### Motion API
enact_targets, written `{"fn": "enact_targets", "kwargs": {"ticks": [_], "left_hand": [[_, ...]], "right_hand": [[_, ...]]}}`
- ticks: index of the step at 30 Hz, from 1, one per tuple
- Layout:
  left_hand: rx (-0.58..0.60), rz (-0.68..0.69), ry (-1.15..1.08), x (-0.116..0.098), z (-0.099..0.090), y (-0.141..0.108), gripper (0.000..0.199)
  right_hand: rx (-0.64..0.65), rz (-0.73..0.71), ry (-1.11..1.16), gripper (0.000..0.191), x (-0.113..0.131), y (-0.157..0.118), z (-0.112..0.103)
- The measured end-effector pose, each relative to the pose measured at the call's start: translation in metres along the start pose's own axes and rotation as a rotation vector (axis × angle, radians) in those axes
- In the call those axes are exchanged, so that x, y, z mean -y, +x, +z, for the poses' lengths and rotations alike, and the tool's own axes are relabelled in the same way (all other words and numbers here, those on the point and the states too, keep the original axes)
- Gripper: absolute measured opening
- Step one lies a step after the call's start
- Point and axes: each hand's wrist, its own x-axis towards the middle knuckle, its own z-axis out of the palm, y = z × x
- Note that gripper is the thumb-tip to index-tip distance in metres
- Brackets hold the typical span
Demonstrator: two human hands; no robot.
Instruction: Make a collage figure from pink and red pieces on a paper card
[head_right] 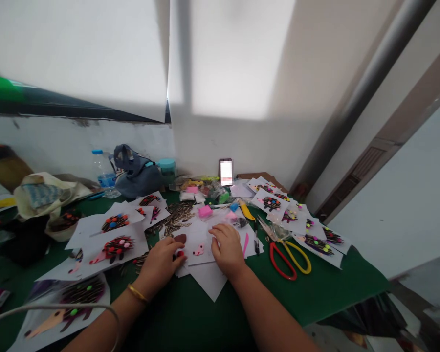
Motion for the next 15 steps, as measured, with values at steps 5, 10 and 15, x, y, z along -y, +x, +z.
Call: {"fn": "enact_targets", "kwargs": {"ticks": [5, 10, 15], "left_hand": [[-0.035, 0.022, 0.065, -0.001, 0.004, -0.002, 0.007], [-0.121, -0.169, -0.77, -0.007, 0.008, 0.004, 0.018], [0.089, -0.502, -1.609, -0.037, 0.012, 0.0, 0.028]], "right_hand": [[0.167, 0.038, -0.008, 0.028, -0.001, -0.006, 0.005], [0.162, 0.052, -0.052, 0.03, 0.007, -0.005, 0.003], [0.057, -0.133, 0.014, 0.045, 0.031, 0.001, -0.001]]}}
